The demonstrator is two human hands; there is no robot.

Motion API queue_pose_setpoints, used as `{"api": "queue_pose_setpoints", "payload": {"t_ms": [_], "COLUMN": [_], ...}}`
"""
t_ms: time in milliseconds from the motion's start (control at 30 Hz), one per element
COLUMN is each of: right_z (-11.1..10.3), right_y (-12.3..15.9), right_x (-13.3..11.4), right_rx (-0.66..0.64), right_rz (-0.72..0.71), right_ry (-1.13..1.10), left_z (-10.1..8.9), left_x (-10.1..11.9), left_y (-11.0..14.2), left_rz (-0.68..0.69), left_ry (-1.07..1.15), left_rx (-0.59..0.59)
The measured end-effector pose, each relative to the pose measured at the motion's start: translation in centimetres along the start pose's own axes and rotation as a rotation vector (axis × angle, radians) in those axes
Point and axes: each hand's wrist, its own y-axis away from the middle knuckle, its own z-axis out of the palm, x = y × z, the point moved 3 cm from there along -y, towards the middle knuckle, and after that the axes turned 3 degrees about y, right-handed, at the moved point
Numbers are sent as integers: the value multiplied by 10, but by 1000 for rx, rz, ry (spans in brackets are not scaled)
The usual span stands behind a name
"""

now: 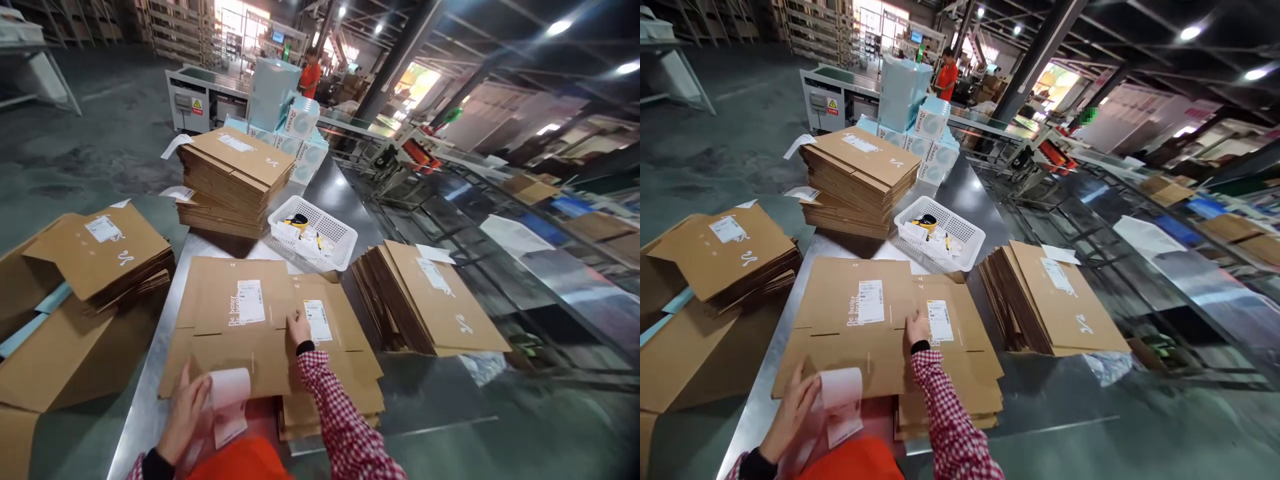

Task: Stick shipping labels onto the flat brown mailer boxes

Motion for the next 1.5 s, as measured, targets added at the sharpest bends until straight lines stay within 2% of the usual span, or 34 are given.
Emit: {"api": "queue_pose_setpoints", "payload": {"t_ms": [33,100,200,233,300,333,367,433,500,533,567,633,667,700,767,833,867,900,967,1033,1067,1200,1333,1500], "right_z": [-22,-80,-178,-205,-238,-241,-236,-205,-154,-123,-91,-27,-1,18,40,46,45,42,34,28,26,22,17,21], "right_y": [-7,-18,-27,-29,-35,-37,-39,-34,-11,7,29,84,111,133,158,165,164,162,156,150,147,136,127,115], "right_x": [14,51,117,138,168,175,177,160,120,91,60,-1,-26,-45,-67,-76,-78,-80,-86,-93,-97,-110,-119,-124], "right_rx": [20,74,179,213,259,246,218,162,111,21,-122,-613,-870,-967,-1018,-977,-972,-974,-972,-939,-919,-829,-681,-510], "right_rz": [16,31,81,113,146,139,123,71,-21,-132,-276,-520,-594,-595,-519,-419,-382,-355,-324,-317,-320,-348,-416,-562], "right_ry": [-25,-64,-58,-32,36,57,69,70,23,-69,-215,-524,-622,-718,-878,-995,-1027,-1041,-1018,-977,-954,-826,-704,-605], "left_z": [4,6,-7,-14,-28,-35,-41,-52,-60,-64,-67,-74,-78,-82,-92,-99,-98,-94,-77,-59,-53,-44,-45,-44], "left_x": [5,13,23,26,35,40,47,63,80,87,94,100,100,99,92,87,87,89,94,96,95,86,82,76], "left_y": [4,10,9,7,0,-3,-5,-9,-11,-12,-14,-19,-22,-26,-31,-29,-26,-22,-14,-9,-8,-16,-28,-37], "left_rz": [3,26,45,47,57,66,77,93,118,130,135,126,112,95,59,65,102,146,185,112,45,-116,-138,-130], "left_ry": [50,130,173,178,179,175,170,159,151,146,139,125,112,93,21,-56,-76,-77,-17,84,138,276,301,87], "left_rx": [-69,-170,-170,-153,-122,-108,-93,-61,-38,-28,-21,-15,-13,5,120,273,297,261,67,-68,-77,3,7,107]}}
